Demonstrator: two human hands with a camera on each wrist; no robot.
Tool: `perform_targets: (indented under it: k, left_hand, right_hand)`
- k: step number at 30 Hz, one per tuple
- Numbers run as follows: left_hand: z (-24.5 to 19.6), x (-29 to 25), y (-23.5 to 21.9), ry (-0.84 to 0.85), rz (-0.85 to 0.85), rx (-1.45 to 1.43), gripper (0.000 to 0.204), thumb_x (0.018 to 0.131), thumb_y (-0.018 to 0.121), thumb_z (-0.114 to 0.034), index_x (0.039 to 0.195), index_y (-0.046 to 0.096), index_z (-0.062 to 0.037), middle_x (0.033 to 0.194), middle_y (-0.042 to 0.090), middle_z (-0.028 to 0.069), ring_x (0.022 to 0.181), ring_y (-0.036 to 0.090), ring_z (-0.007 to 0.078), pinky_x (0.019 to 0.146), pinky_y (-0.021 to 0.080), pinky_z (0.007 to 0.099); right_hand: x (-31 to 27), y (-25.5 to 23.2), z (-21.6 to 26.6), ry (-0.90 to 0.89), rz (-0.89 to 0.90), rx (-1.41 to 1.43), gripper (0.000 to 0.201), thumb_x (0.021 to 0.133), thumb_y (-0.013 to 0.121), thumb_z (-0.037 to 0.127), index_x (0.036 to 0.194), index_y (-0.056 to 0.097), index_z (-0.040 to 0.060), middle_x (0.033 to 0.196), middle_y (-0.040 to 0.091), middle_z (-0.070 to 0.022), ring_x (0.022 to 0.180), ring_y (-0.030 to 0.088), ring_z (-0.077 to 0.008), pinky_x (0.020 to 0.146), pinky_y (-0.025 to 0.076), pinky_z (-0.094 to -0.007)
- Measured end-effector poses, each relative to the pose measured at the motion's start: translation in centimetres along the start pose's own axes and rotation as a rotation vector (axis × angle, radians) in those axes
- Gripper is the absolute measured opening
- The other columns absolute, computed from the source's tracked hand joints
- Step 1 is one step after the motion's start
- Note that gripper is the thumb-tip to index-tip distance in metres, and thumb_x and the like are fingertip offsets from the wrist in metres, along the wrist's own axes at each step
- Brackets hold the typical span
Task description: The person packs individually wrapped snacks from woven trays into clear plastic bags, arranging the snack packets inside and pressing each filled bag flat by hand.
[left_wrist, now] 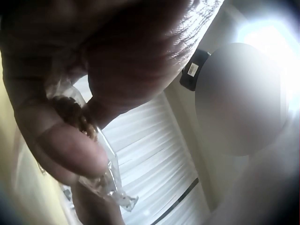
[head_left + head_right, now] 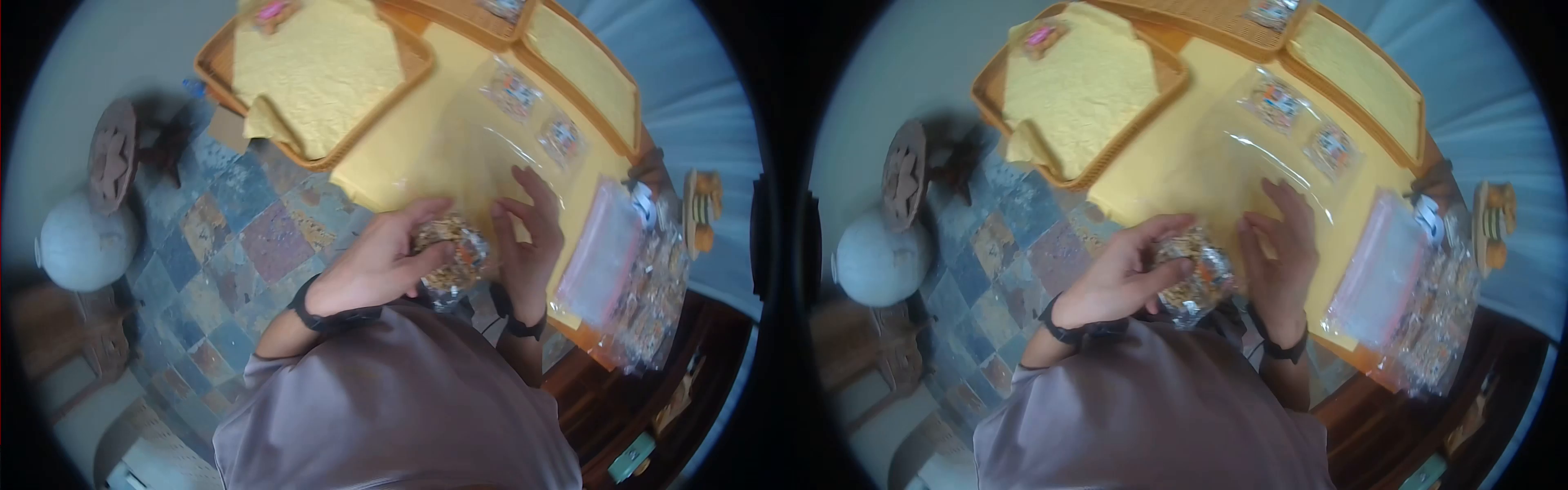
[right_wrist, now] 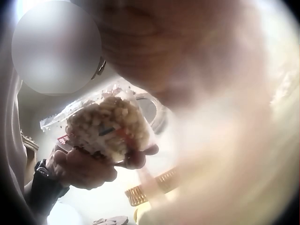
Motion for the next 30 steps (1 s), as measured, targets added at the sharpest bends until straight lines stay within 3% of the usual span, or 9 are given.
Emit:
perform_targets:
  k: [7, 11, 12, 16, 19, 22, 24, 28, 30]
  left_hand:
    - [-1.4, 1.0, -1.0, 0.095, -0.127, 0.142, 0.057, 0.099, 0.062, -0.012, 0.149, 0.041, 0.0035, 0.116, 0.067, 0.0234, 0.056, 0.067, 0.0150, 0.056, 0.054, 0.0297]
    - [-1.6, 1.6, 1.2, 0.524, -0.216, 0.274, 0.053, 0.099, 0.055, -0.004, 0.148, 0.040, 0.0069, 0.111, 0.067, 0.0260, 0.089, 0.072, 0.0314, 0.075, 0.057, 0.0371]
    - [-1.3, 2.1, 1.6, 0.430, -0.155, 0.243, 0.055, 0.098, 0.053, -0.003, 0.149, 0.037, 0.0074, 0.110, 0.066, 0.0280, 0.101, 0.068, 0.0383, 0.082, 0.055, 0.0397]
    - [-1.4, 4.7, 1.8, 0.317, -0.110, 0.191, 0.058, 0.100, 0.052, -0.004, 0.153, 0.030, 0.0063, 0.112, 0.066, 0.0264, 0.098, 0.070, 0.0346, 0.082, 0.056, 0.0386]
    - [-0.1, 7.6, 2.6, 0.368, -0.098, -0.187, 0.059, 0.100, 0.051, -0.003, 0.152, 0.027, 0.0068, 0.112, 0.066, 0.0215, 0.094, 0.070, 0.0310, 0.081, 0.058, 0.0369]
    - [1.2, 9.9, 3.8, 0.281, -0.156, -0.287, 0.059, 0.101, 0.052, -0.006, 0.152, 0.026, 0.0085, 0.120, 0.062, 0.0198, 0.106, 0.066, 0.0275, 0.092, 0.055, 0.0367]
    - [1.2, 10.7, 3.9, 0.540, -0.357, -0.160, 0.066, 0.101, 0.053, -0.010, 0.154, 0.020, 0.0094, 0.128, 0.057, 0.0227, 0.121, 0.058, 0.0276, 0.105, 0.047, 0.0378]
    - [0.5, 13.6, 5.2, 0.816, -0.351, 0.043, 0.073, 0.101, 0.055, -0.015, 0.157, 0.015, 0.0079, 0.137, 0.051, 0.0229, 0.131, 0.049, 0.0262, 0.113, 0.040, 0.0391]
    - [0.5, 14.0, 4.3, 0.635, -0.228, -0.512, 0.069, 0.101, 0.057, -0.014, 0.154, 0.018, 0.0057, 0.128, 0.053, 0.0143, 0.119, 0.052, 0.0216, 0.104, 0.045, 0.0371]
  right_hand:
    - [0.3, -0.5, -1.0, 0.084, 0.002, 0.079, 0.012, 0.085, 0.075, -0.006, 0.094, 0.073, 0.0008, 0.130, 0.070, -0.0162, 0.129, 0.061, -0.0348, 0.110, 0.045, -0.0449]
    - [0.6, -0.4, 0.2, 0.049, 0.030, 0.042, 0.011, 0.085, 0.075, -0.006, 0.093, 0.071, 0.0006, 0.133, 0.068, -0.0166, 0.132, 0.058, -0.0360, 0.110, 0.044, -0.0454]
    - [0.7, -0.5, 0.6, 0.032, 0.037, 0.002, 0.011, 0.085, 0.074, -0.006, 0.093, 0.071, 0.0005, 0.133, 0.068, -0.0163, 0.132, 0.058, -0.0365, 0.110, 0.045, -0.0457]
    - [0.7, -0.3, 1.1, -0.033, 0.042, -0.075, 0.009, 0.087, 0.073, -0.005, 0.095, 0.072, -0.0004, 0.134, 0.068, -0.0156, 0.132, 0.058, -0.0376, 0.109, 0.045, -0.0461]
    - [0.7, -0.3, 1.1, -0.033, 0.040, -0.062, 0.008, 0.088, 0.072, -0.004, 0.095, 0.072, -0.0008, 0.134, 0.068, -0.0160, 0.132, 0.058, -0.0380, 0.109, 0.045, -0.0460]
    - [0.6, -0.2, 1.1, -0.026, 0.031, -0.074, 0.007, 0.089, 0.072, -0.004, 0.095, 0.072, -0.0016, 0.134, 0.067, -0.0168, 0.131, 0.058, -0.0383, 0.108, 0.046, -0.0459]
    - [0.7, -0.1, 1.0, -0.039, 0.028, -0.068, 0.007, 0.088, 0.072, -0.003, 0.095, 0.072, -0.0014, 0.133, 0.068, -0.0172, 0.131, 0.058, -0.0383, 0.108, 0.046, -0.0463]
    - [0.6, -0.2, 0.6, -0.019, 0.024, -0.042, 0.012, 0.083, 0.075, -0.003, 0.095, 0.072, 0.0000, 0.131, 0.068, -0.0182, 0.129, 0.060, -0.0387, 0.109, 0.045, -0.0481]
    - [0.7, -0.1, 0.8, -0.046, 0.012, -0.022, 0.015, 0.080, 0.077, -0.004, 0.094, 0.072, 0.0013, 0.130, 0.069, -0.0181, 0.127, 0.061, -0.0396, 0.110, 0.045, -0.0492]
Point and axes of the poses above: each hand's wrist, its own x-axis towards the middle knuckle, its own y-axis out of the palm, z = x × y, the point moved 6 cm from there along x, towards the middle knuckle
